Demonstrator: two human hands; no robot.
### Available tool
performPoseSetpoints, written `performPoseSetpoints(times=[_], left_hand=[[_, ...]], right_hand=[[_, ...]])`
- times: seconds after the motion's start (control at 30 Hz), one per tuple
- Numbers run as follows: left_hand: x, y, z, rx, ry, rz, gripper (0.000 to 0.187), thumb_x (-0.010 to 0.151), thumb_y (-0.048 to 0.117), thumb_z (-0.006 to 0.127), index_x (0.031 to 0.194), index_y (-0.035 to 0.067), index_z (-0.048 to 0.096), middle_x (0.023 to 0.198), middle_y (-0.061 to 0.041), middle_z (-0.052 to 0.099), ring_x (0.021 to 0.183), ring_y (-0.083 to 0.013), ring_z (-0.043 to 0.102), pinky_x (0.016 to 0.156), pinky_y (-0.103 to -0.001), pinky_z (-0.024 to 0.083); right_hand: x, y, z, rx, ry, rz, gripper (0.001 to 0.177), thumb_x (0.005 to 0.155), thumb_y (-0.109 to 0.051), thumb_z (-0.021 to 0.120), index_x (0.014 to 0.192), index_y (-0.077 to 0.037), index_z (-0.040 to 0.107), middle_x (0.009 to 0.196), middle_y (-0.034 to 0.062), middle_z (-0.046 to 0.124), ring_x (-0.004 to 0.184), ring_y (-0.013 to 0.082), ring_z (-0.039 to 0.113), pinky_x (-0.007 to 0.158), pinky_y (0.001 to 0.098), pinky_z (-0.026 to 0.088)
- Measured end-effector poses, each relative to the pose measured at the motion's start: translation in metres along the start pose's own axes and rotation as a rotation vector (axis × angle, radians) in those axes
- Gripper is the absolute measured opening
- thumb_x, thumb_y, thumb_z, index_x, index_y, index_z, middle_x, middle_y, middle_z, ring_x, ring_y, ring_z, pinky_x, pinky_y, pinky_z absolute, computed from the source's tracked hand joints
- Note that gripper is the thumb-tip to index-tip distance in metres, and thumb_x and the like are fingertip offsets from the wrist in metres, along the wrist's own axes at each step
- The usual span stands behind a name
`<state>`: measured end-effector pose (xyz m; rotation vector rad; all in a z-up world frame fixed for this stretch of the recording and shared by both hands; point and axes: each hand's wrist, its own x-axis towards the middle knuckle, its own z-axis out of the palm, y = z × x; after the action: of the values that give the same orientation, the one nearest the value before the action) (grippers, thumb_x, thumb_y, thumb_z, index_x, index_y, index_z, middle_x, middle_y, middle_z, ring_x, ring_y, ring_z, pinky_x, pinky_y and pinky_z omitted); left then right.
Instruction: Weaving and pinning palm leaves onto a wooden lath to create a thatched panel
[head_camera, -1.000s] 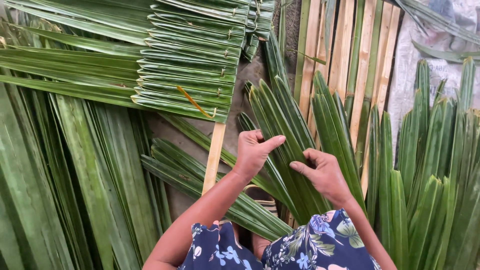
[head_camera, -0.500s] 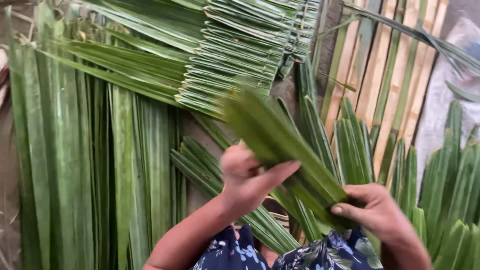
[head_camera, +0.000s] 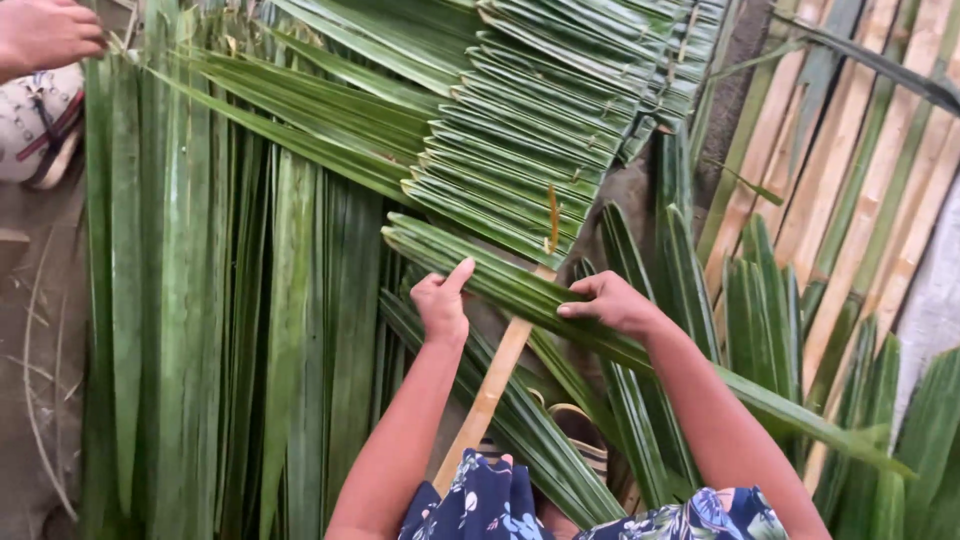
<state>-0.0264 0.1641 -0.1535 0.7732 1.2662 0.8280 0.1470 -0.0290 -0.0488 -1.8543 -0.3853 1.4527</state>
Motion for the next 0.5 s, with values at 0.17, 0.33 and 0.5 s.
performPoseSetpoints(times=[0.17,0.33,0.5], left_hand=[[0.015,-0.009,0.006,0.007,-0.032,0.036,0.043,0.062,-0.003,0.095,0.050,0.010,0.056,0.049,0.000,0.056,0.050,-0.0029,0.050,0.049,-0.021,0.036],[0.029,-0.024,0.007,0.006,-0.030,0.002,0.039,0.062,0.000,0.096,0.052,0.012,0.059,0.049,0.001,0.057,0.045,-0.0032,0.050,0.046,-0.019,0.040],[0.042,-0.035,0.007,-0.023,-0.049,0.004,0.030,0.062,-0.001,0.096,0.058,0.007,0.067,0.052,-0.004,0.062,0.046,-0.0061,0.057,0.048,-0.022,0.049]], right_hand=[[0.034,0.024,-0.008,0.091,-0.011,-0.018,0.012,0.074,-0.010,0.088,0.081,-0.005,0.080,0.065,0.0052,0.073,0.057,0.0120,0.064,0.055,0.0263,0.051],[0.037,0.018,-0.007,0.113,0.012,0.008,0.014,0.074,-0.009,0.089,0.084,-0.004,0.082,0.064,0.0088,0.074,0.054,0.0134,0.066,0.053,0.0265,0.053],[0.041,0.022,-0.004,0.115,0.046,-0.035,0.016,0.073,-0.010,0.090,0.086,-0.005,0.083,0.065,0.0065,0.074,0.055,0.0107,0.064,0.053,0.0247,0.053]])
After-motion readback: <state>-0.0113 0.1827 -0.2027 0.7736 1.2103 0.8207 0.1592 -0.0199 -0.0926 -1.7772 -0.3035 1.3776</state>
